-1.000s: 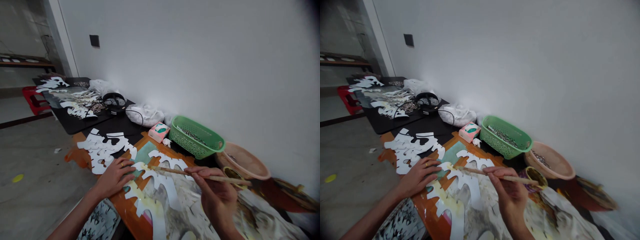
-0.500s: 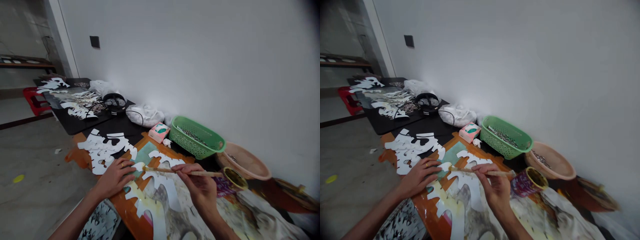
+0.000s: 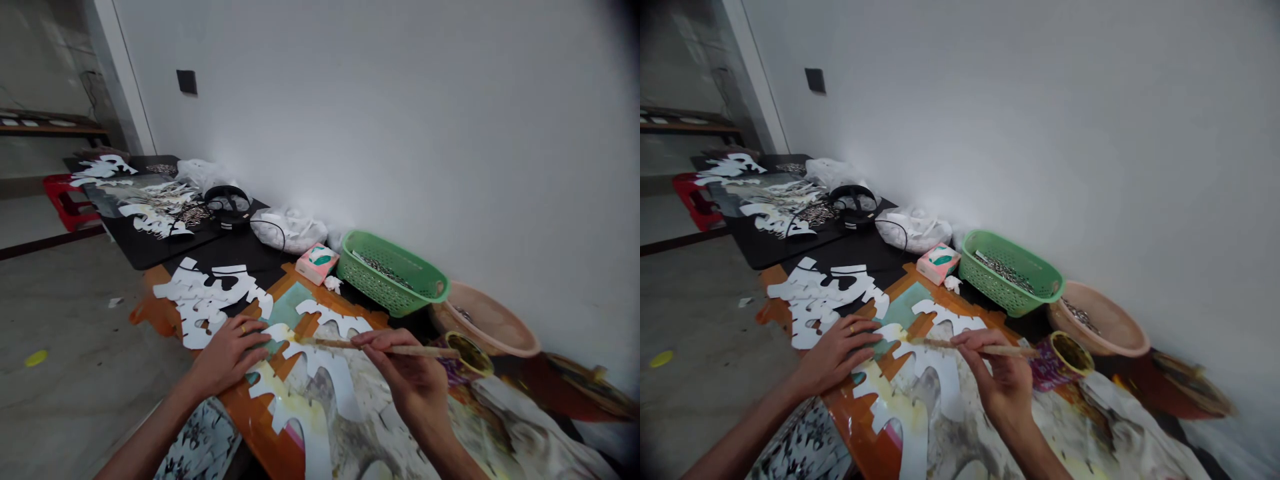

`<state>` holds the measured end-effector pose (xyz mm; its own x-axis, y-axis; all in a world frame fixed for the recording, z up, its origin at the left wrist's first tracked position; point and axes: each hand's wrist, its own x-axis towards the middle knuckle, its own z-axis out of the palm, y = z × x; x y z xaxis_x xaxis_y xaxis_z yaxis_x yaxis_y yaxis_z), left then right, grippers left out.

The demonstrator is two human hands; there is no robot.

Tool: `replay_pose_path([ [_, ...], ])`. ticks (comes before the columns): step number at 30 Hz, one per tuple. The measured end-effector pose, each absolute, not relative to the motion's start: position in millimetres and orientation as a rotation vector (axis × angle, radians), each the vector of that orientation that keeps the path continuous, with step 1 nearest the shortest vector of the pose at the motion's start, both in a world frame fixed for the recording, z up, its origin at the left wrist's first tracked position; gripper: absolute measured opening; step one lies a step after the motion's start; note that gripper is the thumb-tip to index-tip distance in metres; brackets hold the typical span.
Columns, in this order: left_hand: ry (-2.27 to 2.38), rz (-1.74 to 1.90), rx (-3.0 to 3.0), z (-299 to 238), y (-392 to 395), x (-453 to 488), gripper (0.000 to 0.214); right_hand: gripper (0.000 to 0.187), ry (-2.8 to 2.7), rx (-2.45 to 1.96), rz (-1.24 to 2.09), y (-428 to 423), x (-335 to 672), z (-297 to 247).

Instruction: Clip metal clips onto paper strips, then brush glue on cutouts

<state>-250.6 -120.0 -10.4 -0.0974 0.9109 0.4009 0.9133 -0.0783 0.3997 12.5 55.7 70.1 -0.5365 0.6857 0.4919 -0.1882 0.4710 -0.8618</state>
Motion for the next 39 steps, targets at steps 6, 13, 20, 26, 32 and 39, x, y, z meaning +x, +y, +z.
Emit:
replay_pose_path([
  [6, -2.140, -0.912, -2.115, -12, -120, -251, 0.028, 0.009, -1.776, -0.420, 1.182, 60, 24, 77],
  [13, -2.144, -0.907, -2.112, -11, -120, -251, 0.028, 0.012, -1.566, -0.491, 1.196, 67, 35, 75],
  [20, -2.123, -0.905, -2.105, -10, -120, -250, 0.028, 0.014, -1.520, -0.478, 1.213, 57, 23, 73],
  [26, -2.107, -0.939, -2.088, -10, -120, -250, 0.029, 0.010, -1.668, -0.444, 1.211, 48, 8, 72],
  [32, -2.135, -0.896, -2.103, -11, -120, -250, 0.030, 0.008, -1.790, -0.363, 1.204, 47, 7, 74],
  [39, -2.128, -0.903, -2.113, -10, -120, -250, 0.029, 0.008, -1.826, -0.391, 1.202, 51, 14, 77],
])
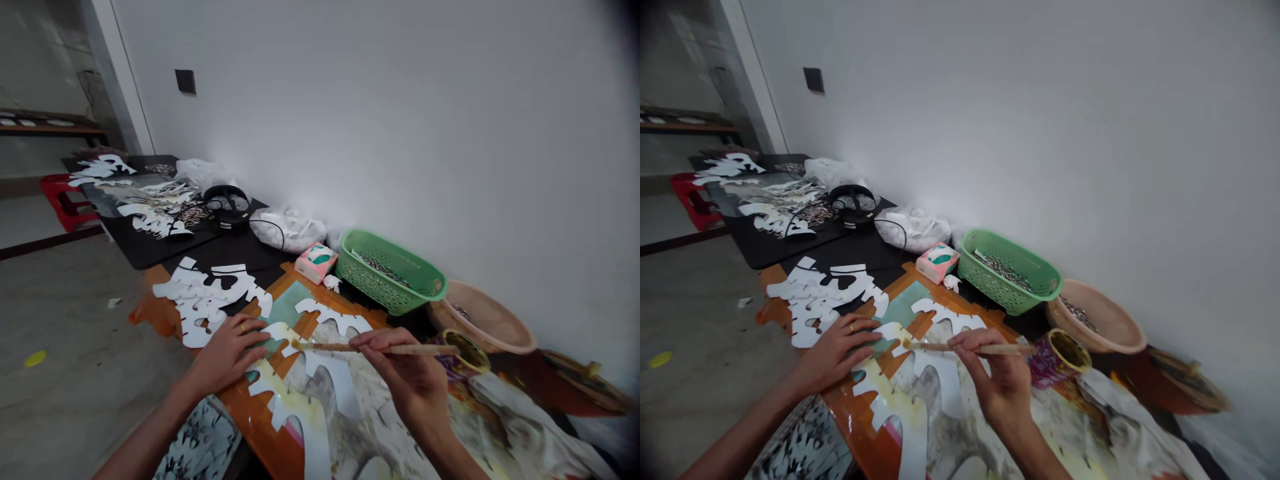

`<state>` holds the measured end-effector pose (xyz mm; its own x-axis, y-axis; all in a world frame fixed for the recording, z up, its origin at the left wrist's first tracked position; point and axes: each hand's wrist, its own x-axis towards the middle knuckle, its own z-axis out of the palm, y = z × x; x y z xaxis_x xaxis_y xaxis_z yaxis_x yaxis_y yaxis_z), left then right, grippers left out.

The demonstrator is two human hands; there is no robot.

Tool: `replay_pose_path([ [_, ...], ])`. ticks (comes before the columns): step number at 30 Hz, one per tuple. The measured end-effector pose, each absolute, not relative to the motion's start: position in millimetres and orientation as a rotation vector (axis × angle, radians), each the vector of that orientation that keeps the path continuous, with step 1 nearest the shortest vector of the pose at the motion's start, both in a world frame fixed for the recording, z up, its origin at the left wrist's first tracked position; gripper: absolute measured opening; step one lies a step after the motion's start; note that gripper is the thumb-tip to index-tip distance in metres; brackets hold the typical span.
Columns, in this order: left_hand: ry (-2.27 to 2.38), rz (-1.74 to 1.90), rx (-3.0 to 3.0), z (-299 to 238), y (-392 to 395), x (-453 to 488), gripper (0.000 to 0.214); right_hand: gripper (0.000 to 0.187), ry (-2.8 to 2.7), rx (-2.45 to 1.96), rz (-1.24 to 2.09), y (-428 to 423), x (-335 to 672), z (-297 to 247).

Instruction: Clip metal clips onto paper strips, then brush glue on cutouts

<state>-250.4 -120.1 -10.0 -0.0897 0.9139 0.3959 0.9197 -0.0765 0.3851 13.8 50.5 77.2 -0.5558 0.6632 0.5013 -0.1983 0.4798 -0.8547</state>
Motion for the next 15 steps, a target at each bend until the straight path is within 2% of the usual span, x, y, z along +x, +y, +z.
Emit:
replay_pose_path([
  [15, -2.155, -0.890, -2.110, -13, -120, -252, 0.027, 0.008, -1.881, -0.405, 1.099, 60, 36, 71],
])
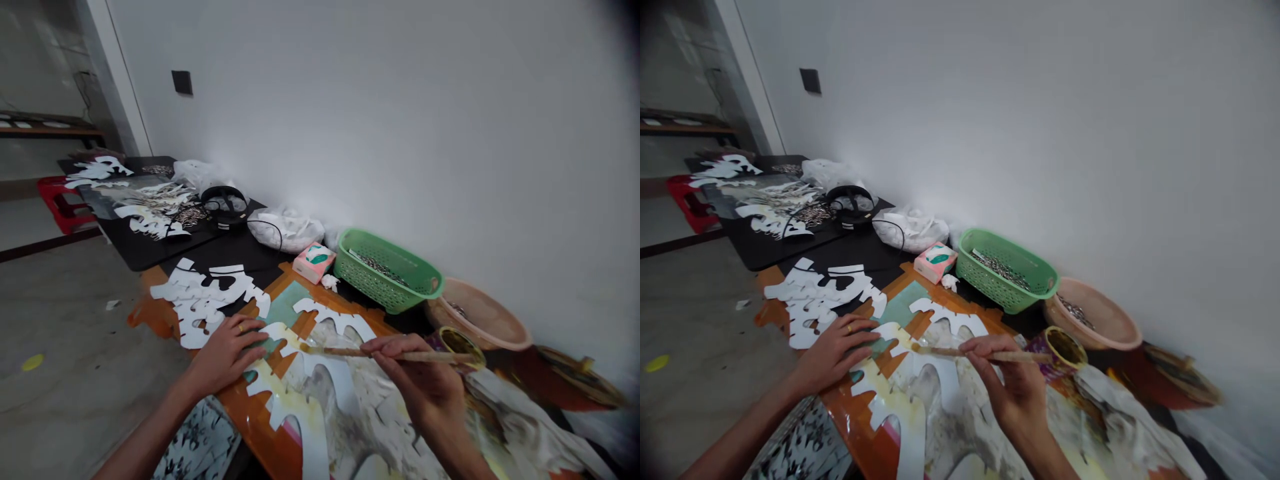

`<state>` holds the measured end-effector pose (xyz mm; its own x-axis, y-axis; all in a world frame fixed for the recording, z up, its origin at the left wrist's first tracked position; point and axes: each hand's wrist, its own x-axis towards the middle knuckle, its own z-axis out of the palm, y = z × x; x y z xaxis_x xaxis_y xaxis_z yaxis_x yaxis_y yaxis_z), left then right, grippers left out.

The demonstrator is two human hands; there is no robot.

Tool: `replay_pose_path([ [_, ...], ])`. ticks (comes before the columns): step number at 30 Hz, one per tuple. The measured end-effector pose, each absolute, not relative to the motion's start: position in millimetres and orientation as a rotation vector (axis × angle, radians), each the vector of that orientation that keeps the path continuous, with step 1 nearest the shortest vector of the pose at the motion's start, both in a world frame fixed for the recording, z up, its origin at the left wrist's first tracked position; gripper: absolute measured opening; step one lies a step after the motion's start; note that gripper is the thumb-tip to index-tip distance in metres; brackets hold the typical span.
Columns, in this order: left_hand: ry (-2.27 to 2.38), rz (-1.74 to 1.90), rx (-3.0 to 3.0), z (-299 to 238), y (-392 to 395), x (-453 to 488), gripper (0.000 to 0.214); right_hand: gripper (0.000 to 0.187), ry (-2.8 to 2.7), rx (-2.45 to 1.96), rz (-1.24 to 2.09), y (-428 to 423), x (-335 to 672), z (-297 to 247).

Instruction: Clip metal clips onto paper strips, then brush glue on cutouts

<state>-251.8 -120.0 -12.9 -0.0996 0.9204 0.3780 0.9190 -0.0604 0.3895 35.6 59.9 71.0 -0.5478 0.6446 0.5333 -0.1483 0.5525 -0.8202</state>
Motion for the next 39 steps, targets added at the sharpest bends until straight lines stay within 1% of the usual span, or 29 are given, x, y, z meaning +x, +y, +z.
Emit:
replay_pose_path([
  [8, 2.174, 0.918, 2.130, -11, -121, -251, 0.027, 0.007, -1.950, -0.389, 1.163, 54, 47, 77],
  [21, 2.181, 0.899, 2.107, -14, -120, -251, 0.027, 0.009, -1.752, -0.526, 0.907, 53, 32, 77],
  [30, 2.164, 0.908, 2.115, -13, -120, -251, 0.027, 0.010, -1.796, -0.475, 0.972, 52, 19, 61],
  [39, 2.151, 0.848, 2.101, -13, -120, -251, 0.029, 0.010, -1.844, -0.392, 0.995, 51, 39, 64],
])
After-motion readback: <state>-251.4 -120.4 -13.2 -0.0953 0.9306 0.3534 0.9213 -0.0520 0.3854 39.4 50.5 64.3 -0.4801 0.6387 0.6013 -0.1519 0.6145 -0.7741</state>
